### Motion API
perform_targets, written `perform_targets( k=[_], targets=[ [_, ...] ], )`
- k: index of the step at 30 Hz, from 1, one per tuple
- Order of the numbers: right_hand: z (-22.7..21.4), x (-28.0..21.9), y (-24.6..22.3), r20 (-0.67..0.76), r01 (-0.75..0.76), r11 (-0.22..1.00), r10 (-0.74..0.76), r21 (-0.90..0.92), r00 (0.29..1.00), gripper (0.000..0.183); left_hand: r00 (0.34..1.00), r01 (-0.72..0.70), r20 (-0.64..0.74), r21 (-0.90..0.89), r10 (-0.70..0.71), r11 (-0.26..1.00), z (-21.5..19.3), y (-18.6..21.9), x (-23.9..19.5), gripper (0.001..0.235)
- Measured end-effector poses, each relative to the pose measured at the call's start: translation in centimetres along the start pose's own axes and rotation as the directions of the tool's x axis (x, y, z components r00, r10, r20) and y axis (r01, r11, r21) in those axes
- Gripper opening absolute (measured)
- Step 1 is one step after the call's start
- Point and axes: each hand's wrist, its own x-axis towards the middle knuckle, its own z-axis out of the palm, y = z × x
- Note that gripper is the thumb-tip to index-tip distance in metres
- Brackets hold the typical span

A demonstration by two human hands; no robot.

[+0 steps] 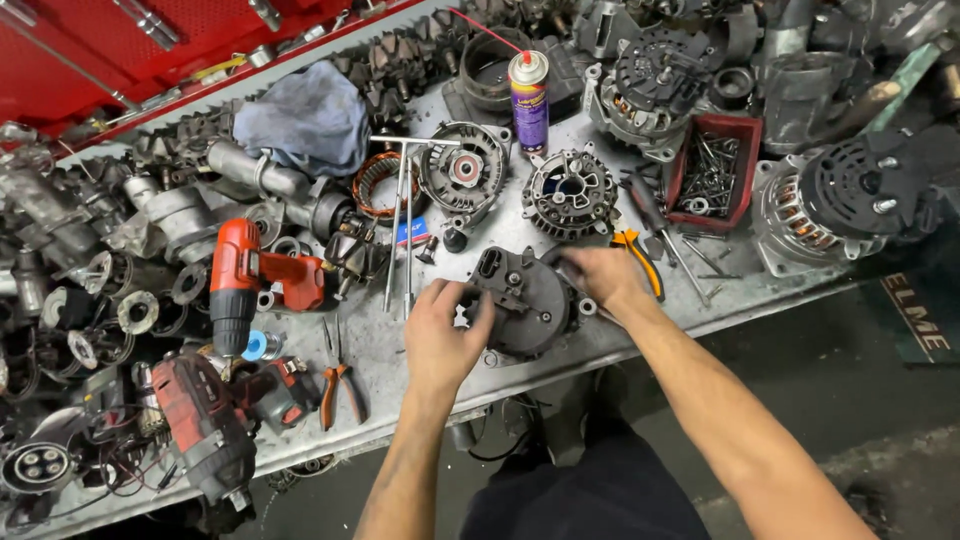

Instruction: The person disassembles a car alternator on a cluttered workbench. They use a screwdriver to remove screws, pliers to pull out pins, and a power drill to remove bolts, separating the alternator into its component parts.

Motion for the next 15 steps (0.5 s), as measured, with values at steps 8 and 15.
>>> perform_targets(
  k=[8,15],
  targets=[
    [2.4,2.3,0.5,0.272,0.398,0.788,-0.3,-0.469,0.914,0.021,0.998,-0.046,0.046,-0.063,0.049,0.997,-0.4,0.2,-0.6,0.025],
    [-8.3,-5.6,-4.3,0.052,0.179,0.923,-0.172,-0.34,0.984,0.035,0.973,-0.204,0.104,-0.039,0.207,0.978,-0.7,-0.7,-0.7,0.043]
  ],
)
